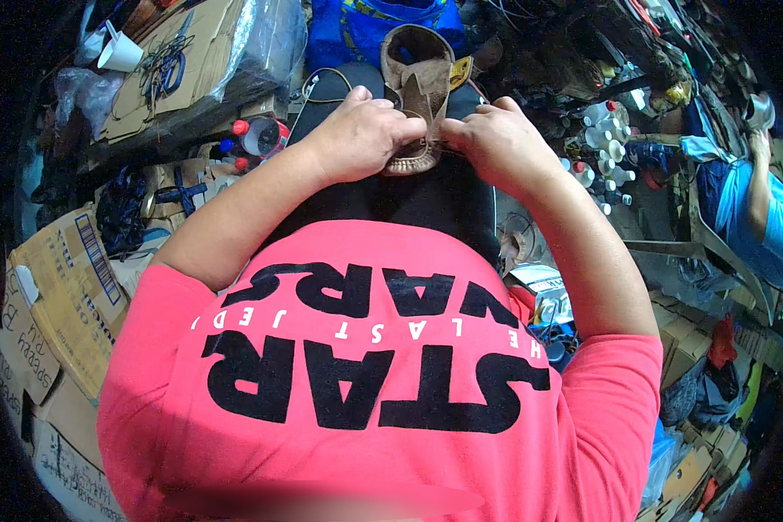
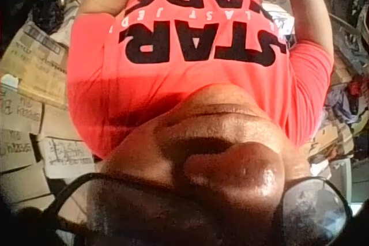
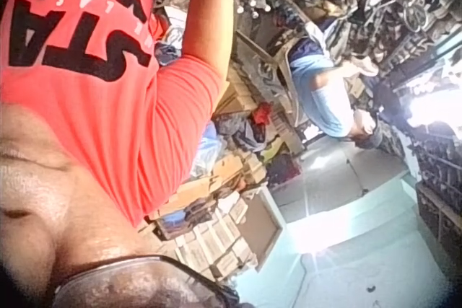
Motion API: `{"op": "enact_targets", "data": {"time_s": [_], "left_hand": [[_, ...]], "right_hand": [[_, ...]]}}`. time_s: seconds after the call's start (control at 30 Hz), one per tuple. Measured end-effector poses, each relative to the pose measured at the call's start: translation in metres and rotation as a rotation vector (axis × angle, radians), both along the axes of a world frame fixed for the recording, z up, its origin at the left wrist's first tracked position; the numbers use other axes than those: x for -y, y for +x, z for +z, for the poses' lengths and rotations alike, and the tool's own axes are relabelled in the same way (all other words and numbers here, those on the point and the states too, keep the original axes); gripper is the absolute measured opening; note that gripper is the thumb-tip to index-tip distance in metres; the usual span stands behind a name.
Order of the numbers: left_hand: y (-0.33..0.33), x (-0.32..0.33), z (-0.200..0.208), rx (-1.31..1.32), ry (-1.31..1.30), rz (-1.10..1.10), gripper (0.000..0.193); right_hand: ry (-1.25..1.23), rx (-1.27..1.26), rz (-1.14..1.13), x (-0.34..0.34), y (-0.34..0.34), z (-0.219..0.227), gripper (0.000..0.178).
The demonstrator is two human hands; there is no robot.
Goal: Stitching the leather upper part of a shoe by hand using a needle and thread.
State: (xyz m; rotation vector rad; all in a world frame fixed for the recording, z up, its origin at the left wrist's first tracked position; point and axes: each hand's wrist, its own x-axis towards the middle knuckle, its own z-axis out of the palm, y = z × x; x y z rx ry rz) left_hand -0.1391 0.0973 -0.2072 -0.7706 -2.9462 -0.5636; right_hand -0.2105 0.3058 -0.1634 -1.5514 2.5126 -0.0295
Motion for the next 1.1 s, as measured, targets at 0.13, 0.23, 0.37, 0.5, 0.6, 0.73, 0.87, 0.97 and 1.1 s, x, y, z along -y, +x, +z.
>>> {"op": "enact_targets", "data": {"time_s": [0.13, 0.23, 0.37, 0.5, 0.6, 0.73, 0.87, 0.97, 1.1], "left_hand": [[0.018, 0.014, 0.011, -0.120, -0.116, -0.049, 0.014], [0.038, 0.058, 0.011, -0.166, -0.137, 0.045, 0.016], [0.044, 0.082, 0.037, -0.114, 0.106, 0.160, 0.009], [0.028, 0.025, 0.069, 0.118, 0.825, -0.117, 0.010], [0.023, -0.009, 0.055, 0.343, 1.081, -0.384, 0.010], [0.040, 0.042, 0.038, 0.244, 0.542, -0.132, 0.015], [0.087, 0.157, 0.035, 0.070, -0.057, 0.509, 0.014], [0.120, 0.194, 0.034, 0.266, -0.410, 0.801, 0.017], [0.085, 0.132, 0.030, 0.184, -0.102, 0.638, 0.028]], "right_hand": [[-0.131, 0.039, 0.072, -0.016, -0.002, -0.009, 0.007], [-0.058, 0.042, -0.150, -0.065, -0.014, -0.023, 0.014], [-0.656, 0.856, -0.828, -0.087, -0.021, -0.017, 0.017], [-1.202, 1.102, -0.520, -0.035, -0.023, -0.002, 0.020], [-1.235, 1.538, -0.237, 0.013, -0.003, 0.008, 0.021], [-0.473, 0.991, -0.389, -0.031, 0.001, 0.006, 0.024], [-0.075, 0.214, -0.676, -0.154, -0.014, -0.023, 0.026], [0.402, 0.141, -0.965, -0.261, -0.018, -0.053, 0.020], [-0.027, 0.408, -0.771, -0.196, -0.012, -0.062, 0.021]]}}
